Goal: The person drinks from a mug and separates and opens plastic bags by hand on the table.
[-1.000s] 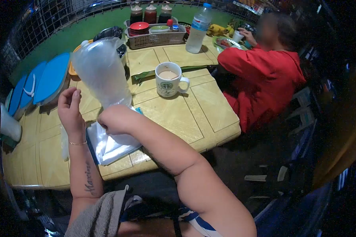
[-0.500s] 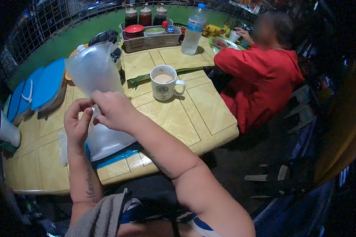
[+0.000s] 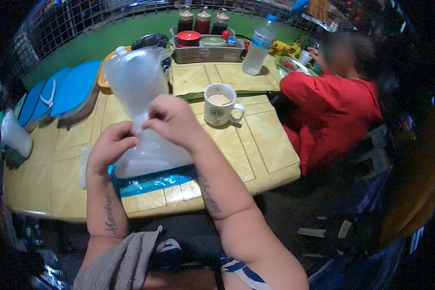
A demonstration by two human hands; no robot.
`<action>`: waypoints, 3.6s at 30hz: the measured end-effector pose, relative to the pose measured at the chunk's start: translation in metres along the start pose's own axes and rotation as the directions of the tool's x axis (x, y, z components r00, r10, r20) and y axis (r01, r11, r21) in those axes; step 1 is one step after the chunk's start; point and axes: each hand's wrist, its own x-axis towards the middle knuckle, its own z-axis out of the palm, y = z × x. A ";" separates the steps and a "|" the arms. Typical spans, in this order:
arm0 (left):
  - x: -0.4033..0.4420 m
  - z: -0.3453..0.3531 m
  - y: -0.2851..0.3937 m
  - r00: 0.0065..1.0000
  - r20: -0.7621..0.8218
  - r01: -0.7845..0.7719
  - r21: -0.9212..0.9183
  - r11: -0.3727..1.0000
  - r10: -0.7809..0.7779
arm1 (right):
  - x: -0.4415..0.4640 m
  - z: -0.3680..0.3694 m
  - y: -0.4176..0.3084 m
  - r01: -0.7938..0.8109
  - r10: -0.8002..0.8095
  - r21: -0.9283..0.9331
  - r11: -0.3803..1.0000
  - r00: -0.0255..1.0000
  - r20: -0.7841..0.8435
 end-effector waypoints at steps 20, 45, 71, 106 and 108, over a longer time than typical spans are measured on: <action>0.001 0.025 0.018 0.933 -0.259 -0.318 -0.265 0.910 0.250 | -0.005 -0.001 -0.012 -0.098 0.126 0.506 0.857 0.992 -0.022; -0.003 0.022 0.025 0.953 -0.117 -0.299 -0.187 0.936 0.281 | -0.007 -0.020 0.014 -0.106 0.088 0.816 0.568 0.994 0.068; 0.029 -0.031 0.062 0.890 -0.295 -0.430 -0.797 0.424 0.348 | 0.084 -0.056 0.030 0.025 0.250 0.981 -0.191 0.968 0.025; 0.038 0.010 -0.054 0.766 -0.595 -0.059 -0.444 0.894 -0.245 | -0.011 0.006 0.121 -0.548 0.700 0.712 0.438 0.705 0.112; 0.031 0.001 -0.043 0.804 -0.549 -0.162 -0.569 0.806 -0.226 | -0.004 0.005 0.099 -0.315 0.662 0.839 0.443 0.746 -0.069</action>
